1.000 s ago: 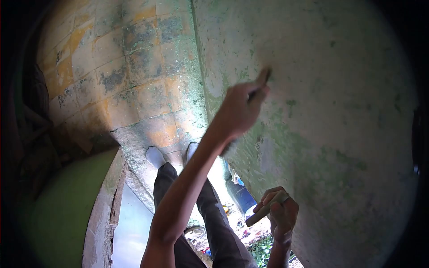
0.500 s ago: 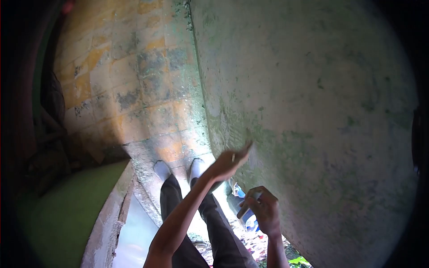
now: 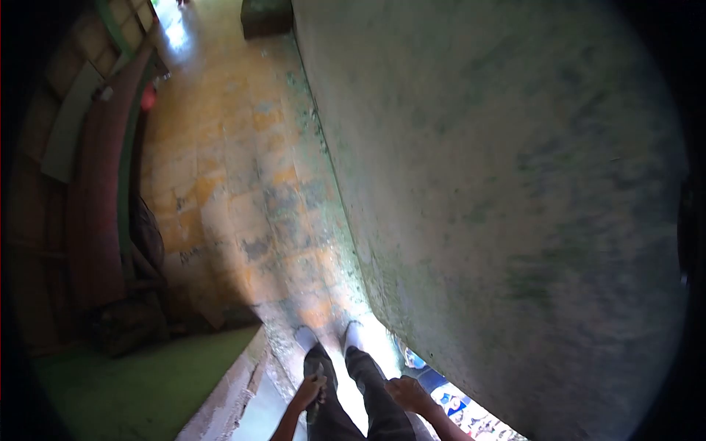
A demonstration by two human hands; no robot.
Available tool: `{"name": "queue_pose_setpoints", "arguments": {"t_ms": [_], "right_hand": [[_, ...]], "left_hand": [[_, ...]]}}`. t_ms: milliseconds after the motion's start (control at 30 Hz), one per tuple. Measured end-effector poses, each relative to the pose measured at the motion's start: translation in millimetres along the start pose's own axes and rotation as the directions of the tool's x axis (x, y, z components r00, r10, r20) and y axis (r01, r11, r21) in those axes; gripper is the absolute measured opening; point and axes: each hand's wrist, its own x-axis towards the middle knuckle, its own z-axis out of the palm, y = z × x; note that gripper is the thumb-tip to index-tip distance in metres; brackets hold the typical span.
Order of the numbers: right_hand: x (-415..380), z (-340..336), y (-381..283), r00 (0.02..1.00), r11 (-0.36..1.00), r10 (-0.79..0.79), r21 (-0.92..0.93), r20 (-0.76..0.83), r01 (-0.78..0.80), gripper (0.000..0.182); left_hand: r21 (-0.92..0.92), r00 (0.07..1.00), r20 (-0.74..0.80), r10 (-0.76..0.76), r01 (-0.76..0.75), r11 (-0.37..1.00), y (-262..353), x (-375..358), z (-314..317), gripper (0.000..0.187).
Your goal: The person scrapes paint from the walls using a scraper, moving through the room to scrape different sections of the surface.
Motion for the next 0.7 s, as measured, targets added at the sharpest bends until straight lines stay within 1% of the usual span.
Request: {"name": "queue_pose_setpoints", "arguments": {"t_ms": [33,67,100,133,167,200,233,267,300,367,400,433,500,533,567,600,633,667,700], "right_hand": [[0,15,9,0.984,0.987,-0.141,-0.089,-0.106,0.132,0.03],[-2,5,-9,0.978,0.986,-0.158,-0.081,-0.134,0.148,0.03],[-6,-17,-38,0.977,0.991,-0.079,0.094,-0.197,0.099,0.03],[-12,-36,-60,0.971,0.961,0.011,0.27,-0.24,0.056,0.031],[-16,-47,-76,0.964,0.958,0.002,0.279,-0.265,0.075,0.031],[-20,-58,-92,0.914,0.949,-0.017,0.281,-0.405,0.142,0.029],[-27,-67,-106,0.846,0.939,-0.025,0.278,-0.533,0.203,0.032],[-31,-76,-116,0.834,0.92,-0.024,0.315,-0.552,0.235,0.034],[-39,-91,-133,0.822,0.915,-0.026,0.317,-0.57,0.248,0.034],[-58,-119,-166,0.872,0.763,0.099,0.599,-0.479,0.242,0.03],[-62,-126,-173,0.869,0.739,0.1,0.621,-0.485,0.261,0.024],[-65,-131,-176,0.861,0.736,0.096,0.618,-0.5,0.277,0.024],[-59,-136,-182,0.781,0.705,-0.134,0.496,-0.61,0.507,0.02],[-57,-141,-186,0.746,0.753,-0.199,0.388,-0.635,0.531,0.02],[-57,-142,-193,0.74,0.746,-0.198,0.391,-0.642,0.539,0.02],[-55,-149,-202,0.729,0.755,-0.211,0.365,-0.651,0.545,0.023],[-51,-154,-212,0.715,0.763,-0.227,0.336,-0.661,0.552,0.026],[-43,-155,-220,0.742,0.727,-0.215,0.403,-0.635,0.556,0.027],[-41,-164,-235,0.734,0.721,-0.213,0.403,-0.645,0.564,0.027]], "left_hand": [[-0.141,0.997,0.079,0.005,0.006,0.99,10,-18,14,0.019],[-0.161,0.991,0.125,0.048,-0.028,0.986,1,-14,18,0.021],[-0.179,0.981,0.174,0.089,-0.058,0.982,-3,-7,24,0.023],[-0.116,0.981,0.132,0.145,-0.13,0.985,17,-25,46,0.027],[-0.054,0.975,0.091,0.204,-0.199,0.978,45,-55,74,0.031],[-0.111,0.956,0.085,0.282,-0.272,0.956,73,-85,101,0.034],[-0.171,0.932,0.078,0.353,-0.336,0.926,96,-114,125,0.037],[-0.272,0.938,0.055,0.343,-0.317,0.909,111,-133,143,0.037],[-0.349,0.916,0.044,0.4,-0.361,0.865,125,-150,160,0.036],[-0.355,0.847,0.052,0.529,-0.479,0.803,140,-164,171,0.035],[-0.344,0.838,0.062,0.542,-0.492,0.8,150,-177,178,0.035],[-0.319,0.84,0.055,0.539,-0.497,0.807,161,-191,184,0.034],[-0.282,0.84,0.043,0.541,-0.509,0.813,176,-209,185,0.034],[-0.308,0.82,0.06,0.569,-0.527,0.792,185,-205,182,0.033],[-0.33,0.801,0.078,0.593,-0.54,0.774,191,-206,177,0.033],[-0.31,0.776,0.066,0.627,-0.581,0.752,204,-215,179,0.035],[-0.3,0.77,0.07,0.634,-0.59,0.75,218,-223,178,0.035],[-0.298,0.752,0.037,0.658,-0.62,0.726,232,-232,176,0.036],[-0.294,0.735,0.004,0.678,-0.647,0.703,246,-239,173,0.037]]}}
